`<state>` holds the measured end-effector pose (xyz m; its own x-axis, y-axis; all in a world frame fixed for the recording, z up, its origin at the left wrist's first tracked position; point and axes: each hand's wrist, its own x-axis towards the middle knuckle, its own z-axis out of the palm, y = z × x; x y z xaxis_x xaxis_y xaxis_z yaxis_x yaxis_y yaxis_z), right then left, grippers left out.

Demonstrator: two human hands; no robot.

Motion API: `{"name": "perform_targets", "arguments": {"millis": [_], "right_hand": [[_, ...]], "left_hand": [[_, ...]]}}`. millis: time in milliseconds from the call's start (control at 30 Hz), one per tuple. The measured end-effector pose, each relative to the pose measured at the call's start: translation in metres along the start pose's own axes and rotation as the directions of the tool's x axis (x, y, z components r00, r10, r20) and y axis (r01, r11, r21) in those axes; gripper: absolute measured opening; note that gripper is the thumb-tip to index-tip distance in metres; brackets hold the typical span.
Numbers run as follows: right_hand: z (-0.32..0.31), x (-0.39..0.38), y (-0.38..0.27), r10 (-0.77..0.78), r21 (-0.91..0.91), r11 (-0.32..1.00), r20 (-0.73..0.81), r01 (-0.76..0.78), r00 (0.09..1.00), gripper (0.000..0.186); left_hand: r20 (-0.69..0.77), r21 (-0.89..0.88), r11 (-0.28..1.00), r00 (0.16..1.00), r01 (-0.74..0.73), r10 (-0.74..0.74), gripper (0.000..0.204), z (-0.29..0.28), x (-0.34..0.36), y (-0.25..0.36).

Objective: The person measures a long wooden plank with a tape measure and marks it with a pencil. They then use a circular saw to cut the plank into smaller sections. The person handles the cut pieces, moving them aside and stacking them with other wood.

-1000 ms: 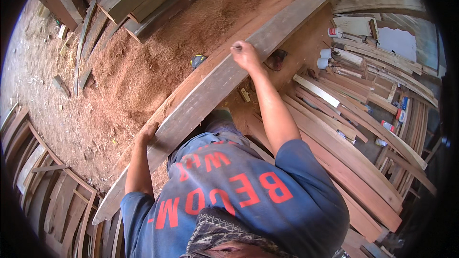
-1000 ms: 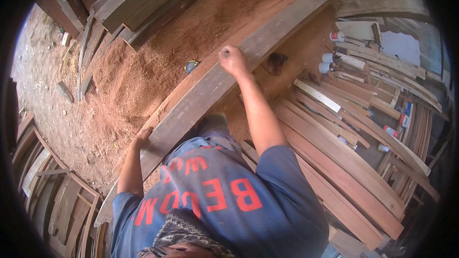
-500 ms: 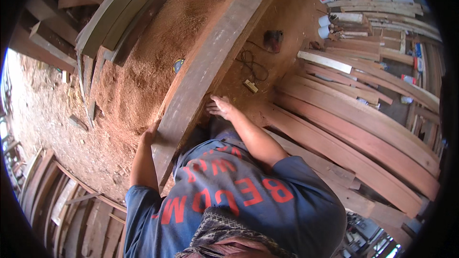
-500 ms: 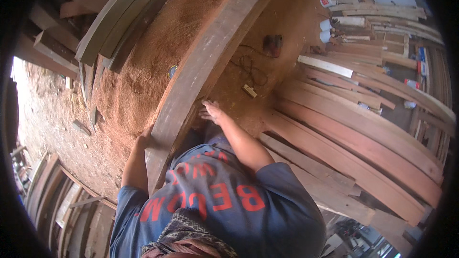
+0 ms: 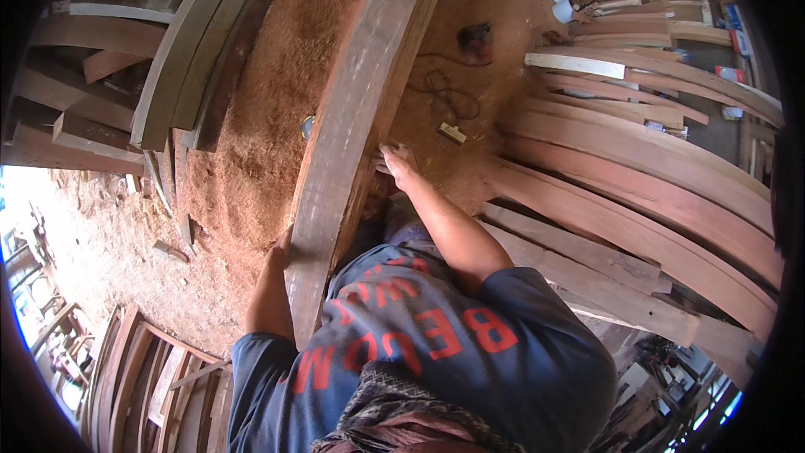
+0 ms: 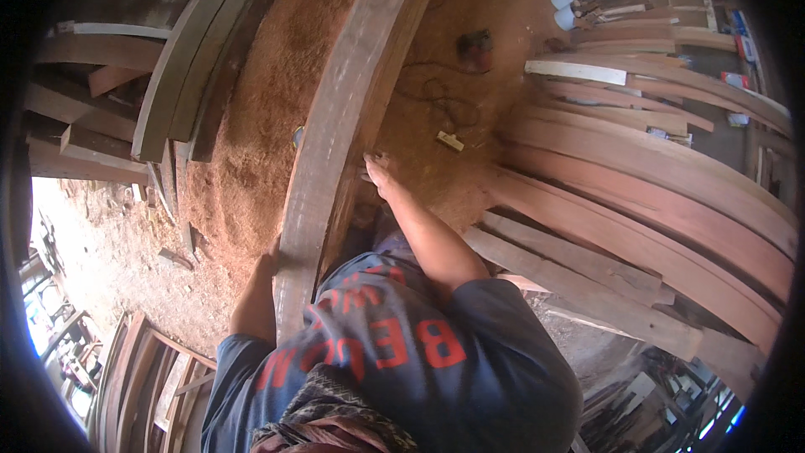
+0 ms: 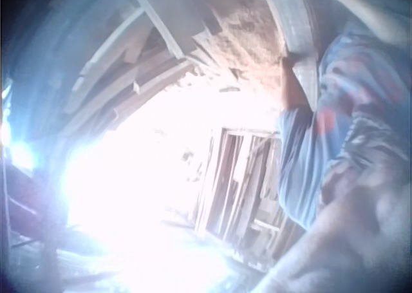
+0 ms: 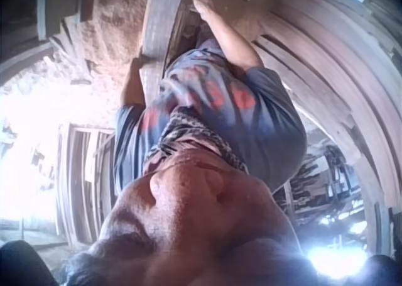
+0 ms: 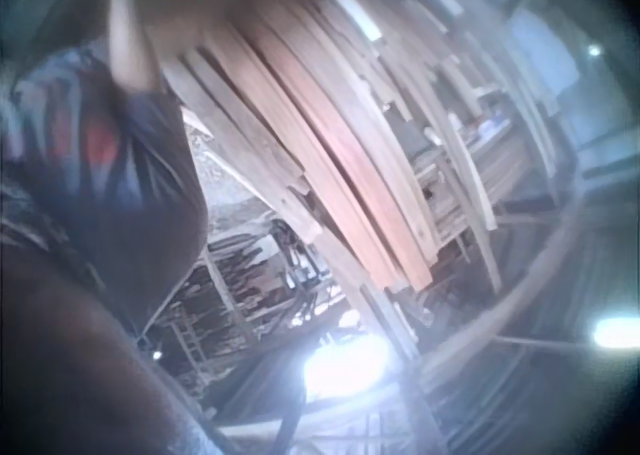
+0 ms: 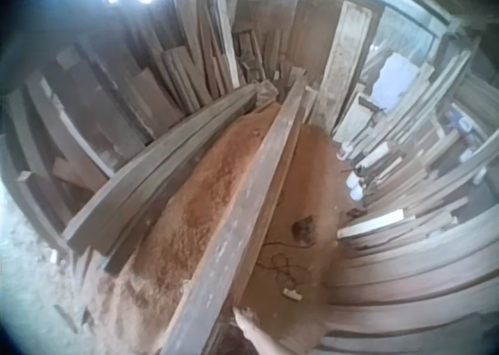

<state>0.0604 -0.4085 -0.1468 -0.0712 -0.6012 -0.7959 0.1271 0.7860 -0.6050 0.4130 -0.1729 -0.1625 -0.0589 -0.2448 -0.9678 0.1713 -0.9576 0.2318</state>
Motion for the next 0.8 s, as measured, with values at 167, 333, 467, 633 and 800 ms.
{"name": "perform_targets", "arguments": {"millis": [167, 333, 467, 633, 800], "right_hand": [[-0.066, -0.035, -0.041, 0.036, -0.357, 0.934, 0.091, -0.001, 0.995, 0.027], [-0.179, 0.018, 0.031, -0.218, -0.738, 0.59, 0.244, 0.327, 0.945, 0.02], [-0.221, 0.017, -0.043, -0.185, -0.871, 0.399, 0.228, 0.286, 0.956, 0.027], [-0.262, 0.089, -0.148, -0.285, -0.868, 0.453, 0.077, 0.205, 0.955, 0.026], [-0.319, 0.273, -0.183, -0.182, -0.917, 0.281, 0.237, 0.282, 0.954, 0.024]], "left_hand": [[-0.025, 0.011, 0.998, 0.997, -0.066, 0.066, 0.073, 0.002, 0.011, -0.01], [-0.279, 0.024, 0.971, 0.931, -0.238, 0.235, 0.069, 0.01, -0.022, 0.023], [-0.542, 0.407, 0.792, 0.578, -0.454, 0.61, 0.053, 0.038, -0.031, 0.094], [-0.466, 0.715, 0.555, 0.301, -0.425, 0.832, 0.048, 0.184, -0.07, 0.287], [-0.558, 0.796, 0.576, 0.14, -0.186, 0.818, 0.06, 0.352, -0.008, 0.447]]}}
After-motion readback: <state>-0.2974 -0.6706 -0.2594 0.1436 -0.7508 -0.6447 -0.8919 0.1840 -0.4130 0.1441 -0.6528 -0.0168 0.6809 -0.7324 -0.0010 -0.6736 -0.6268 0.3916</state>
